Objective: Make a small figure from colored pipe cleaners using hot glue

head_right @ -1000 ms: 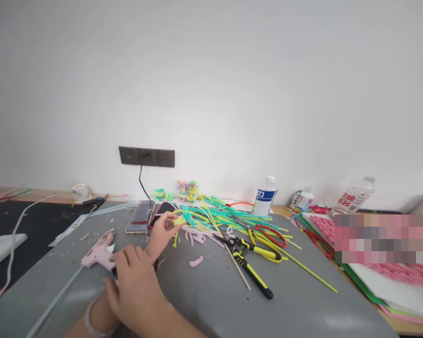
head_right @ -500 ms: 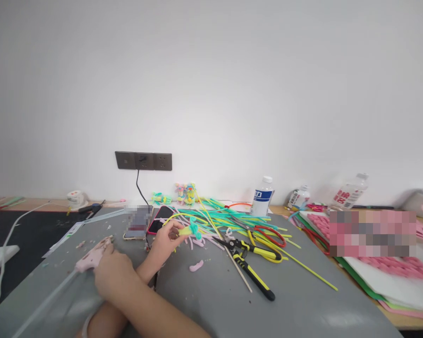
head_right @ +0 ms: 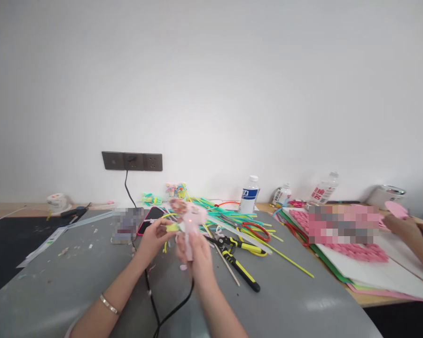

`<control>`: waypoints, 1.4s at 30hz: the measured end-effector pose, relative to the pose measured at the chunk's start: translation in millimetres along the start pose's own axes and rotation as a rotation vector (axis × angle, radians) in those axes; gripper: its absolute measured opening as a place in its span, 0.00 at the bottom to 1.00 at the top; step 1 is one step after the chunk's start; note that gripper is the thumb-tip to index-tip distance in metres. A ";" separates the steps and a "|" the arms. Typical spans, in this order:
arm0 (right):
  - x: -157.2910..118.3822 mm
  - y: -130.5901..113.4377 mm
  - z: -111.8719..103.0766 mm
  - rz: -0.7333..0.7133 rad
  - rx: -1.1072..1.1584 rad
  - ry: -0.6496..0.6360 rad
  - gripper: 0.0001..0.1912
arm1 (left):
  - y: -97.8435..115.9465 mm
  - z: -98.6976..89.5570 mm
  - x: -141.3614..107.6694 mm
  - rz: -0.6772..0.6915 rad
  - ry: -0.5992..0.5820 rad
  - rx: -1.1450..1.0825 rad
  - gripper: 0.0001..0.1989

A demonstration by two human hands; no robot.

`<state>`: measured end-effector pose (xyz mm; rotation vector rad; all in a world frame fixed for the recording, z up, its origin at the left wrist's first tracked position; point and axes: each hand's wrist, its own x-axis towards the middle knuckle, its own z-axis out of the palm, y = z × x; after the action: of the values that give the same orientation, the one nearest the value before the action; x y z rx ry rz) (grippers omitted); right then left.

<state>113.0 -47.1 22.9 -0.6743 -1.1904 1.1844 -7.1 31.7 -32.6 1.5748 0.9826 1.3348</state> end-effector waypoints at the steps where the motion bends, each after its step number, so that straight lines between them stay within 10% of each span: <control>1: -6.6 -5.5 -17.3 -0.005 0.082 0.076 0.22 | 0.2 0.2 -0.1 -0.010 -0.017 -0.010 0.16; 9: -44.8 10.1 -88.0 0.103 0.036 0.216 0.23 | 20.3 0.6 -6.5 0.000 -0.036 -0.034 0.13; 42: -52.5 31.3 -90.4 0.178 -0.049 0.149 0.24 | 21.4 0.9 -6.8 0.109 -0.022 0.100 0.10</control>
<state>191.0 -71.7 -49.3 -0.9052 -1.0533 1.2321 -6.1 17.8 -15.0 1.7365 0.9753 1.3569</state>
